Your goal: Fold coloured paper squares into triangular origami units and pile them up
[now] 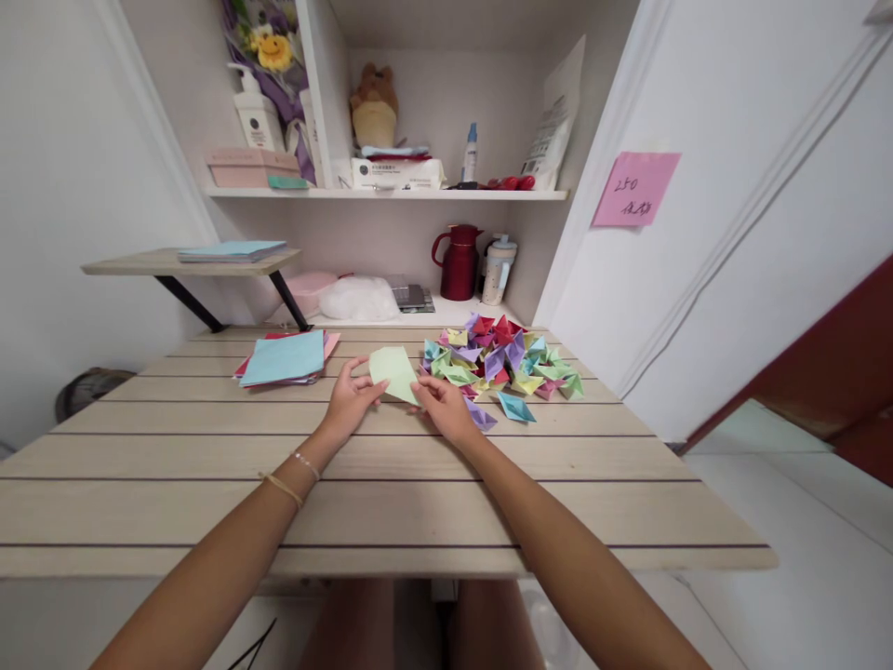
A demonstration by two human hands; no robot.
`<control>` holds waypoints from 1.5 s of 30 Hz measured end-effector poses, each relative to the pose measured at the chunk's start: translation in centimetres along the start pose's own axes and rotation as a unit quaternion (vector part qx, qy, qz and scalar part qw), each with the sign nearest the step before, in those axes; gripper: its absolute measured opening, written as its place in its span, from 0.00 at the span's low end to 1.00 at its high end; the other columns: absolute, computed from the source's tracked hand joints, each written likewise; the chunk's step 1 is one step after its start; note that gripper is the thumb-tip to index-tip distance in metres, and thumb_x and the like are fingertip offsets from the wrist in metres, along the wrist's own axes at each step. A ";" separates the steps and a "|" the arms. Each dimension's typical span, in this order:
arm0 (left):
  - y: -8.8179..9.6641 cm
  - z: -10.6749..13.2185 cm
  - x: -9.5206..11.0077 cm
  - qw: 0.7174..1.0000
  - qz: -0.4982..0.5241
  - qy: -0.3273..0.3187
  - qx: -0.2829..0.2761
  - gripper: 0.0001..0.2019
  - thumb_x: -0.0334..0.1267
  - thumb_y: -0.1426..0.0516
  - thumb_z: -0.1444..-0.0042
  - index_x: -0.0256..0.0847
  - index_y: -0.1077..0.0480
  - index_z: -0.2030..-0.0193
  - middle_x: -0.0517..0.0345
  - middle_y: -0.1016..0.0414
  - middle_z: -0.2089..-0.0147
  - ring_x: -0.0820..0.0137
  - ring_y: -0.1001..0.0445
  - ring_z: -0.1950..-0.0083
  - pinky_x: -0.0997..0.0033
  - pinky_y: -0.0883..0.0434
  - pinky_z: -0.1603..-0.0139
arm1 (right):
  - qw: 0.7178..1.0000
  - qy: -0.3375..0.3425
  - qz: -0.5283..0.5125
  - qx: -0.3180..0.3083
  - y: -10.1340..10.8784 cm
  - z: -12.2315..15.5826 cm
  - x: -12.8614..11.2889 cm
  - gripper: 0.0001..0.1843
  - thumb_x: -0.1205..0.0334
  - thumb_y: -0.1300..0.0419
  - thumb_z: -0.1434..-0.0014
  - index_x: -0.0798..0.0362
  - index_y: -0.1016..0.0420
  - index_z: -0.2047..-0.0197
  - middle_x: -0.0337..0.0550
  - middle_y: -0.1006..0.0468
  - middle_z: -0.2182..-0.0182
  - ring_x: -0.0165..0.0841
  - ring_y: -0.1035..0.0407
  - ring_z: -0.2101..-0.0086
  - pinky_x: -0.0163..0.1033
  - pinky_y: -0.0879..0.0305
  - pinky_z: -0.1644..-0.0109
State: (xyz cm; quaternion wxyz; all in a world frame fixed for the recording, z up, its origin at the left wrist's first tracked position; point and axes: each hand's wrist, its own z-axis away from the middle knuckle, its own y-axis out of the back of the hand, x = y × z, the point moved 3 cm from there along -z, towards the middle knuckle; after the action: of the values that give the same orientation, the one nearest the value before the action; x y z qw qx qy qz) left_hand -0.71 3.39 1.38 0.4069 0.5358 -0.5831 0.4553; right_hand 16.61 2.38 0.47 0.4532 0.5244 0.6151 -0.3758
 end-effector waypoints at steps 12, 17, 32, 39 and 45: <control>-0.7 0.5 -0.3 0.996 -0.023 0.054 -0.065 0.25 0.43 0.36 0.59 0.36 0.35 0.54 0.66 0.32 0.79 0.80 0.37 0.84 0.80 0.38 0.82 | 0.997 -0.016 -0.073 0.019 0.4 -0.1 -0.1 0.19 0.49 0.35 0.57 0.54 0.27 0.65 0.41 0.23 0.72 0.31 0.30 0.72 0.33 0.36 0.72; -1.1 1.0 -0.5 0.985 0.019 0.115 -0.127 0.18 0.52 0.42 0.51 0.35 0.31 0.69 0.58 0.28 0.81 0.76 0.32 0.83 0.76 0.32 0.79 | 0.998 0.038 -0.032 0.027 0.7 -0.4 -0.3 0.15 0.51 0.36 0.54 0.54 0.26 0.68 0.42 0.22 0.70 0.34 0.29 0.67 0.37 0.33 0.64; -1.1 1.2 0.6 0.992 0.071 0.062 -0.085 0.24 0.39 0.34 0.60 0.36 0.27 0.53 0.48 0.22 0.58 0.65 0.24 0.59 0.64 0.30 0.53 | 1.000 0.002 -0.003 -0.009 0.0 0.3 -0.6 0.14 0.51 0.36 0.54 0.53 0.26 0.71 0.40 0.24 0.72 0.31 0.31 0.70 0.35 0.35 0.67; -1.1 0.9 0.3 0.997 0.027 0.049 -0.061 0.25 0.39 0.33 0.63 0.34 0.27 0.55 0.47 0.22 0.60 0.66 0.24 0.62 0.66 0.28 0.57 | 0.995 -0.031 -0.082 0.048 0.7 -0.2 -0.1 0.15 0.52 0.35 0.55 0.53 0.32 0.72 0.36 0.28 0.79 0.29 0.33 0.77 0.31 0.39 0.76; -0.6 0.5 0.3 0.999 0.016 0.032 -0.027 0.35 0.39 0.33 0.63 0.35 0.37 0.46 0.48 0.22 0.63 0.68 0.24 0.66 0.71 0.29 0.67 | 0.993 -0.044 -0.105 0.027 0.3 -0.1 0.4 0.23 0.54 0.35 0.55 0.51 0.30 0.55 0.36 0.24 0.72 0.31 0.28 0.74 0.33 0.34 0.74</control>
State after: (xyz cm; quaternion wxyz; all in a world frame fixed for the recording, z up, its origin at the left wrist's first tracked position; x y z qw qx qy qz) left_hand -0.12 2.84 1.60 0.4320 0.5003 -0.5906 0.4629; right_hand 16.92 2.63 0.14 0.4235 0.4514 0.6362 -0.4605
